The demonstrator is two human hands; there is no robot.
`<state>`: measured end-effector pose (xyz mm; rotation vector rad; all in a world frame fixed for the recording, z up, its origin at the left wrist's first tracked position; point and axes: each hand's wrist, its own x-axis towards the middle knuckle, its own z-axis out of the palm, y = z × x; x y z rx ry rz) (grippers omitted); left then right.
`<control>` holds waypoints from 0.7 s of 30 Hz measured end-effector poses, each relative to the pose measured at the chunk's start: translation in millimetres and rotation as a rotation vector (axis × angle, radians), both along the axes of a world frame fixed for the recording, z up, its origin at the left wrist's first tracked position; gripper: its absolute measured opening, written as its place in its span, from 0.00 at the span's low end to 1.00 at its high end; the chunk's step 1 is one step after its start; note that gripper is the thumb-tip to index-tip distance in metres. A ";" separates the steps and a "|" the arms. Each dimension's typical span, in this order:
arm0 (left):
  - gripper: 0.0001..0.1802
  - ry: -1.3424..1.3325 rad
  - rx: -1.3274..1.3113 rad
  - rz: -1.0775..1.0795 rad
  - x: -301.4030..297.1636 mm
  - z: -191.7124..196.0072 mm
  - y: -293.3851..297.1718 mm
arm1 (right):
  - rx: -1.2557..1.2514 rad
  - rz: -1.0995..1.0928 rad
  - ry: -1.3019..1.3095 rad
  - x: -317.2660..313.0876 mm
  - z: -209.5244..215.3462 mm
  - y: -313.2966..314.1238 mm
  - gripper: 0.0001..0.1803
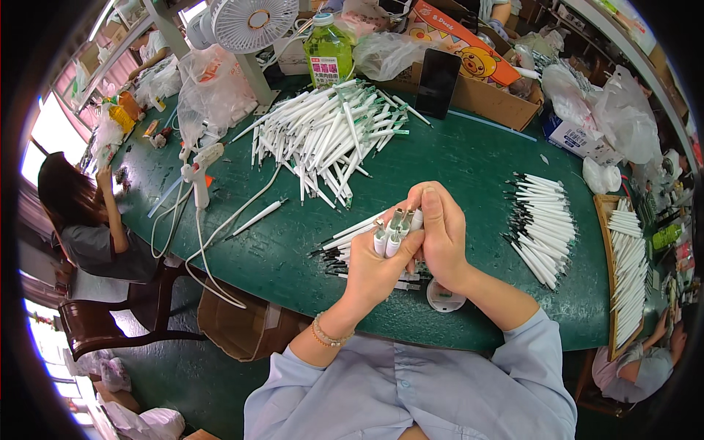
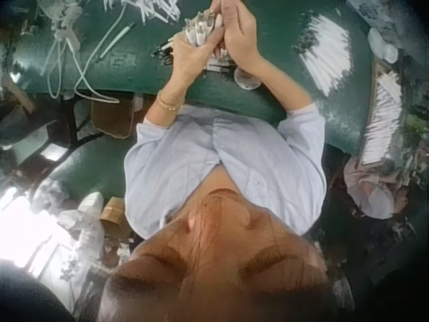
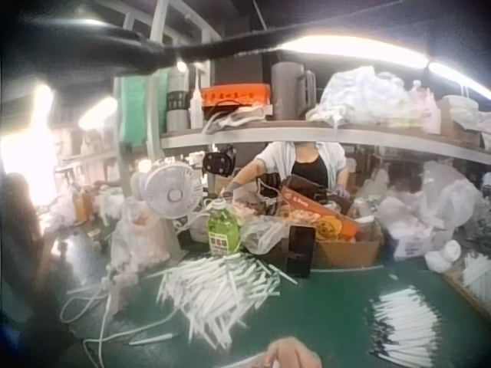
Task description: The person assembles small white plastic components by hand, grouping them together at a workstation.
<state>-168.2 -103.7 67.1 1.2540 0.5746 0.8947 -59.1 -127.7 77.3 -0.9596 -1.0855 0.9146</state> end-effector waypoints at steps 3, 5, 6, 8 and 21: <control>0.16 -0.039 -0.014 0.015 3.5 -3.7 -2.5 | 0.096 -0.090 -0.084 -2.7 -4.9 1.8 0.18; 0.17 -0.044 -0.014 0.005 3.9 -3.3 -2.0 | 0.105 -0.126 -0.122 -2.7 -5.8 3.0 0.17; 0.19 -0.047 -0.013 -0.006 4.2 -3.1 -1.7 | 0.105 -0.125 -0.123 -1.9 -6.6 4.0 0.17; 0.19 -0.042 -0.004 0.001 5.4 -3.8 -3.9 | 0.056 -0.085 0.012 -0.1 -8.0 6.1 0.16; 0.06 -0.094 -0.101 -0.044 -1.0 -5.5 5.5 | -0.013 0.026 -0.042 8.5 4.2 9.3 0.18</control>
